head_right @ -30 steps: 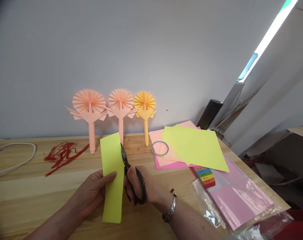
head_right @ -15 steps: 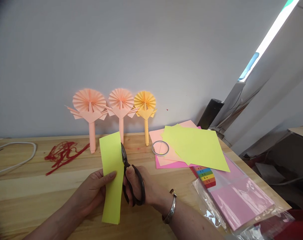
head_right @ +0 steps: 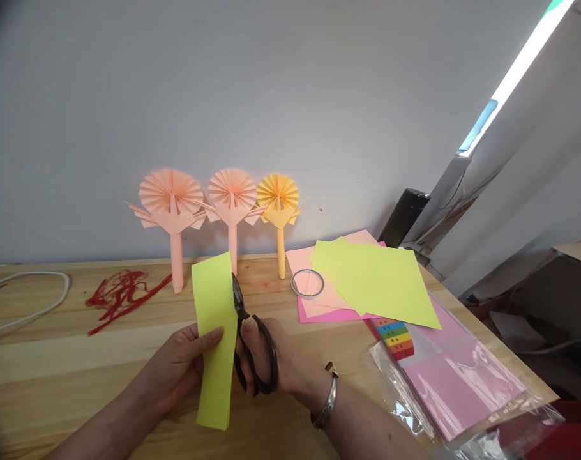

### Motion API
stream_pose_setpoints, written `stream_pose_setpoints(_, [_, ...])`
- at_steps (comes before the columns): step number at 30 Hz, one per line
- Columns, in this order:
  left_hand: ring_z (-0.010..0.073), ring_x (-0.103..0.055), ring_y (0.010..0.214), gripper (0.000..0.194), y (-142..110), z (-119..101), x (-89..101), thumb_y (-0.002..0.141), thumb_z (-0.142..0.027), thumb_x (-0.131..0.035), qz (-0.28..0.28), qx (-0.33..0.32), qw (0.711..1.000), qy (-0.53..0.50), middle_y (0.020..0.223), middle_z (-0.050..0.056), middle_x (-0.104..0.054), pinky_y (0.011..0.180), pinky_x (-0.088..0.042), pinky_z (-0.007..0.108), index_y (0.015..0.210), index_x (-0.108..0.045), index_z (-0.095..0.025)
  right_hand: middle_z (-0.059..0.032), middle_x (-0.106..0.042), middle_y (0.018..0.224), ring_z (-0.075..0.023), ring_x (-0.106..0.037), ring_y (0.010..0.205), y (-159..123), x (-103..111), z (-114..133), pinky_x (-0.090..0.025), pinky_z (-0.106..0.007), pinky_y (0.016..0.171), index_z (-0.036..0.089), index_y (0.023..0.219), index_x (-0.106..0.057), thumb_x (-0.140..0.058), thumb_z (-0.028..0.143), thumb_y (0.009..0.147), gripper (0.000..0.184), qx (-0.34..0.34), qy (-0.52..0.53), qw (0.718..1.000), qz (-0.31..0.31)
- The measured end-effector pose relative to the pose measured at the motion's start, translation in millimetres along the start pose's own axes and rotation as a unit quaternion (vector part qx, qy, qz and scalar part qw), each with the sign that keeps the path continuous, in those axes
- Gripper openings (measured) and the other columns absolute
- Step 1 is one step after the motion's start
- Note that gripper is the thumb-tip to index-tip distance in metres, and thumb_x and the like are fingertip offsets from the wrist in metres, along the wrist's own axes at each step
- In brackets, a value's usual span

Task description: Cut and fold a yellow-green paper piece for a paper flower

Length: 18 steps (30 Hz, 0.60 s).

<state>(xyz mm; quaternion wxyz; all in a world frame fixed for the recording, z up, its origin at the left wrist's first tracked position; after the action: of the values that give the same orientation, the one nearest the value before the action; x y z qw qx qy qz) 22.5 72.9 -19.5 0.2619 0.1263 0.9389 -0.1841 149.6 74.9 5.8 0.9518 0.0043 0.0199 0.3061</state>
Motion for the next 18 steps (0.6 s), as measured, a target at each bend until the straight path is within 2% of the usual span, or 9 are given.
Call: stream_pose_setpoints(18, [0.0221,-0.067,0.064,0.017,-0.7,0.8,0.4,0.077,-0.023,-0.065,0.001,0.005,1.000,-0.007,0.077,0.013,-0.075,0.066,-0.052,0.034,0.085,-0.074,-0.011,0.0041,-0.043,0.038,-0.0063,-0.041,0.030,-0.9,-0.7,4.6,-0.032,-0.016,0.033,0.014,0.067,-0.047,-0.023,0.068,0.086,0.061,0.006,-0.002,1.000,-0.008])
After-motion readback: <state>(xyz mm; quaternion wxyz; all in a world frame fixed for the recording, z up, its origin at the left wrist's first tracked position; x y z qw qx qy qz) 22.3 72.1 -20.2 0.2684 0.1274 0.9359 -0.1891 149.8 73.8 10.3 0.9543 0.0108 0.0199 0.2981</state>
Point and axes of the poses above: each hand's wrist, its own y-axis towards the middle knuckle, its own x-axis out of the back of the hand, z = x × y, the point moved 5 cm from there along y, towards the middle knuckle
